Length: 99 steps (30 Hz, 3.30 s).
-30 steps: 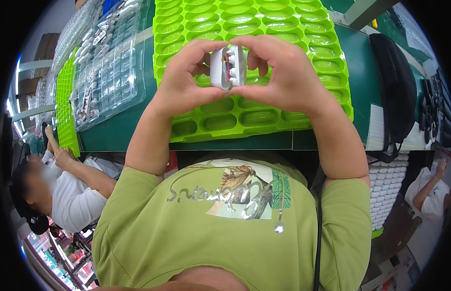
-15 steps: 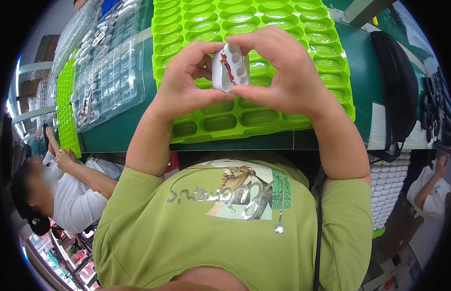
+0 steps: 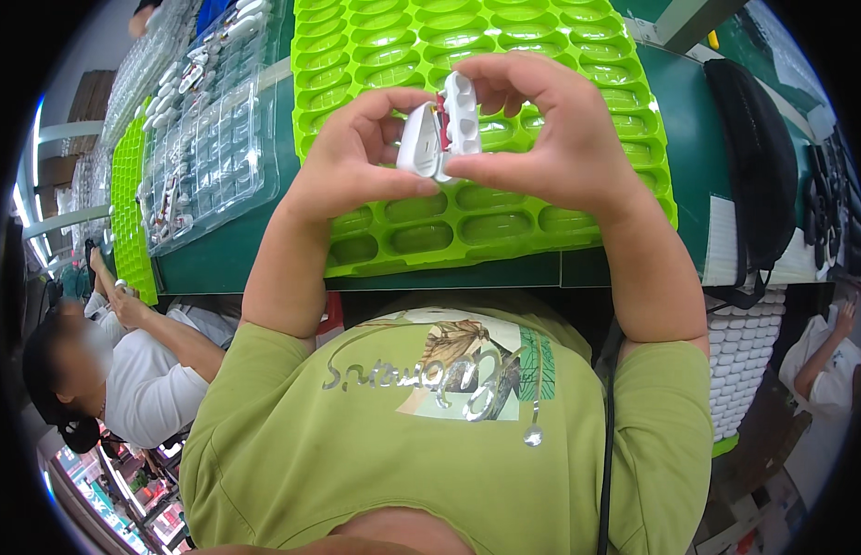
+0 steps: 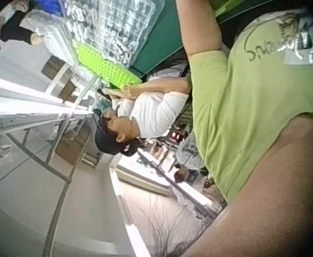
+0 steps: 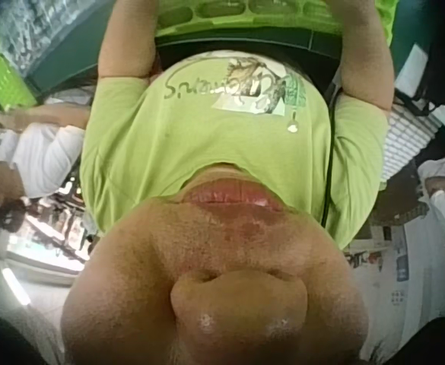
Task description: The person places a tray onto the workbench, assembles an earphone charging case by inserting the internal electronic components and battery into the casing, closes it, and sets the assembled case into the tray.
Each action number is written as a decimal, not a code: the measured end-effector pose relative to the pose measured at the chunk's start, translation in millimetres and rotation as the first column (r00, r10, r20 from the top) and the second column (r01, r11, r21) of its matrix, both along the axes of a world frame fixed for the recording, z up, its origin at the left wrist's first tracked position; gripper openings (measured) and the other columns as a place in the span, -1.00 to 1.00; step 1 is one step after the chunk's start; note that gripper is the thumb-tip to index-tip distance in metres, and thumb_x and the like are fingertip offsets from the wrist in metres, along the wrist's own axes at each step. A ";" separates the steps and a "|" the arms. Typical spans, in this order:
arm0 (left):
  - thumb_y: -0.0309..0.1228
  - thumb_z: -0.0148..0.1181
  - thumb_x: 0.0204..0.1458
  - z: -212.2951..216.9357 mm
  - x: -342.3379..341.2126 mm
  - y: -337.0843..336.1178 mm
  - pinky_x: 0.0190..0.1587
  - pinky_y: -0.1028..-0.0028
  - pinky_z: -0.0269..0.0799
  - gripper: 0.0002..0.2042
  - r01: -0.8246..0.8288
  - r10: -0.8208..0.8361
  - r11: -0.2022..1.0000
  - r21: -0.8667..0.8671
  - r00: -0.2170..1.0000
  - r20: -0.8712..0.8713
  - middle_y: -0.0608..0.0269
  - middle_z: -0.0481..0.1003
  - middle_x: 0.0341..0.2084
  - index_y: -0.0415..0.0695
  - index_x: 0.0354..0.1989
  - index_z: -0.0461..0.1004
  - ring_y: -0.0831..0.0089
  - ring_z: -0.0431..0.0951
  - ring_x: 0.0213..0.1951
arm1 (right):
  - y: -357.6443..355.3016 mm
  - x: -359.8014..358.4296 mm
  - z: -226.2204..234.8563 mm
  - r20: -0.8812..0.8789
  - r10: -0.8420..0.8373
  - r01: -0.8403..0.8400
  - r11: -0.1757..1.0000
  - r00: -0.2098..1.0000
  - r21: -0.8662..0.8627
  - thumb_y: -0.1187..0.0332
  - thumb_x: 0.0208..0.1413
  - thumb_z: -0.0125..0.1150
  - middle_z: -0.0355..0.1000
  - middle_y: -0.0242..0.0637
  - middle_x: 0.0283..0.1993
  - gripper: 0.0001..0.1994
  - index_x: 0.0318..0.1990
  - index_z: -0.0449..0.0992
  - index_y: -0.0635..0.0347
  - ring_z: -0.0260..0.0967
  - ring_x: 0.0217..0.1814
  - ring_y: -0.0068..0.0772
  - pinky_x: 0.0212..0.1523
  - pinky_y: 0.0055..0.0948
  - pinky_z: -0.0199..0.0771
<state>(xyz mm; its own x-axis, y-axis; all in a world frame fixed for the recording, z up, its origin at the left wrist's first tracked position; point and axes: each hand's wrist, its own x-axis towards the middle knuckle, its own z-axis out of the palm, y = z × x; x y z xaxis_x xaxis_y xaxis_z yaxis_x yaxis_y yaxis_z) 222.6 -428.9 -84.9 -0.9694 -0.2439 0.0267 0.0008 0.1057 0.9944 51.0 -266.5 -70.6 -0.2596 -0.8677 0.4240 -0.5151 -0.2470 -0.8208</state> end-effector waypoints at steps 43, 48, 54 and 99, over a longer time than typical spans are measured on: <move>-0.42 0.35 -0.03 2.3 2.3 17.0 -0.42 0.61 0.38 -0.71 -0.198 0.187 0.978 -0.072 0.974 -0.129 0.35 0.53 -0.51 -0.12 -0.12 0.49 0.67 0.46 -0.47 | 0.3 1.3 -5.1 0.887 0.187 -0.439 0.898 0.422 0.019 0.19 0.31 -0.05 0.44 -0.12 0.02 -0.58 0.11 0.36 0.40 0.45 0.03 -0.34 0.04 -0.39 0.50; -0.44 0.33 -0.01 1.5 2.4 14.0 -0.41 0.62 0.37 -0.78 -0.210 0.191 0.958 -0.194 0.975 -0.111 0.31 0.53 -0.46 -0.19 -0.19 0.52 0.65 0.47 -0.45 | -1.2 2.5 -3.6 0.856 0.103 -0.401 0.907 0.507 0.128 0.26 0.31 -0.04 0.45 -0.17 -0.01 -0.64 0.11 0.38 0.36 0.45 -0.01 -0.40 -0.03 -0.47 0.51; -0.32 0.36 -0.04 0.9 1.2 8.6 -0.44 0.55 0.39 -0.78 -0.245 0.227 0.903 -0.352 0.970 -0.090 0.26 0.54 -0.51 -0.18 -0.28 0.57 0.56 0.49 -0.49 | -4.3 12.3 -12.7 0.499 -0.003 -0.074 0.988 0.866 0.133 0.39 0.13 0.24 0.47 -0.44 -0.26 -0.68 0.06 0.49 0.16 0.29 -0.39 -0.72 -0.40 -0.68 0.29; -0.63 0.29 -0.02 10.4 9.7 12.6 -0.23 0.56 0.56 -0.65 0.003 -0.002 0.999 0.043 1.000 -0.027 0.14 0.54 -0.25 -0.33 -0.03 0.39 0.51 0.57 -0.26 | 4.5 20.1 -3.6 0.301 0.017 -0.054 0.992 0.953 0.114 0.51 0.03 0.28 0.52 -0.26 -0.38 -0.84 -0.21 0.58 0.31 0.48 -0.33 -0.52 -0.30 -0.55 0.47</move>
<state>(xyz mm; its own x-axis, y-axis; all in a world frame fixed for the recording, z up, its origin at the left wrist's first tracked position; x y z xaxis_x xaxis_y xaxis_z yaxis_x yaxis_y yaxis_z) 232.3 -416.2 -74.5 -0.9691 -0.2430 0.0424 0.0278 0.0633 0.9976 71.1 -262.0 -74.2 -0.3270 -0.9181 0.2240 -0.2339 -0.1511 -0.9605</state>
